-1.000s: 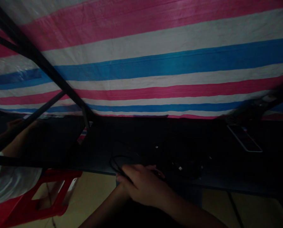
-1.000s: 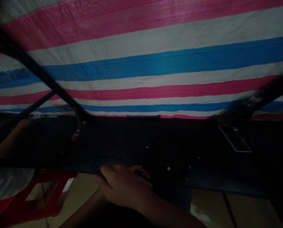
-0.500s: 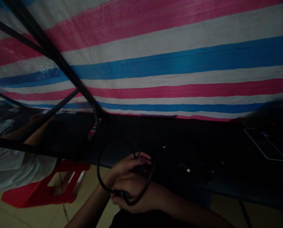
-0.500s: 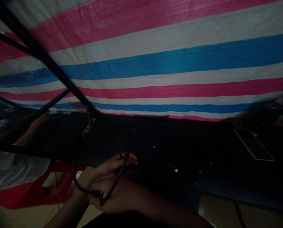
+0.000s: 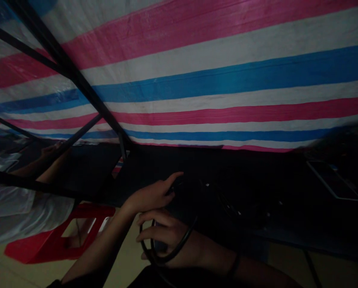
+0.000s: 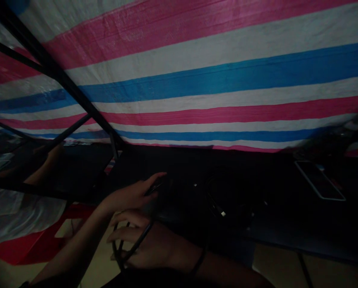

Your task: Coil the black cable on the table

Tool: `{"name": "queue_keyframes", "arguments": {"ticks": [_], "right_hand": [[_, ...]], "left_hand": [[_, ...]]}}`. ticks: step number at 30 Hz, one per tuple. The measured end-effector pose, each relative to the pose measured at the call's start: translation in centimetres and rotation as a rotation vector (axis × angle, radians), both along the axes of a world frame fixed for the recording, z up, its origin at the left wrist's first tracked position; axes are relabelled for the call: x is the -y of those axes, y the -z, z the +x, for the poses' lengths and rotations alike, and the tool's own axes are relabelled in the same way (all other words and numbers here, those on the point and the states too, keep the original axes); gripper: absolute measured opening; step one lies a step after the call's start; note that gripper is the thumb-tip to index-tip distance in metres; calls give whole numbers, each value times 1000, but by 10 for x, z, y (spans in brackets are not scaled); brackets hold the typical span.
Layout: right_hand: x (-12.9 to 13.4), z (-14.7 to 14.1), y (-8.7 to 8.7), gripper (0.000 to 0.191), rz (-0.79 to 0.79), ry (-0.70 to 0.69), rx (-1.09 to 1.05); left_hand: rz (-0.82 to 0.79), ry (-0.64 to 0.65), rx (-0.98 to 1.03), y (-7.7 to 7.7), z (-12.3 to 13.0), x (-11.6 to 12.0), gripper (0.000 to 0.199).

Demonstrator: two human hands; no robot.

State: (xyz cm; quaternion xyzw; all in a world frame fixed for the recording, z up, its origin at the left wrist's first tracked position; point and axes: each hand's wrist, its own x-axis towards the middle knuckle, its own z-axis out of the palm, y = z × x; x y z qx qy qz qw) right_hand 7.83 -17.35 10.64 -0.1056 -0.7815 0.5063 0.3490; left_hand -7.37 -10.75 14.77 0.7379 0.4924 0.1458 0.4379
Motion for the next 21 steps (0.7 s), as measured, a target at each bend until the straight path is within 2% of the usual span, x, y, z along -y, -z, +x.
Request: {"name": "queue_keyframes", "arguments": {"ticks": [2, 4, 8, 10, 14, 16, 19, 21], "right_hand": [[-1, 10, 2, 28, 0, 111, -35], [-3, 19, 9, 27, -16, 231, -50], [-5, 30, 38, 43, -86, 427, -34], [-4, 33, 53, 47, -138, 445, -4], [1, 50, 79, 24, -297, 351, 257], [-1, 68, 88, 21, -354, 296, 405], [-16, 102, 91, 19, -366, 283, 561], [-32, 123, 84, 21, -333, 383, 579]], "left_hand": [[60, -31, -66, -2, -6, -9, 67], [120, -52, -109, -8, -9, -19, 59], [181, -24, -118, -23, -8, -33, 40], [185, -5, -113, -29, -5, -37, 39], [217, 24, -134, -46, 0, -40, 35], [159, 57, -171, -60, 2, -39, 39], [40, 123, -206, -84, 5, -35, 44], [25, 153, -202, -98, 7, -33, 44]]}}
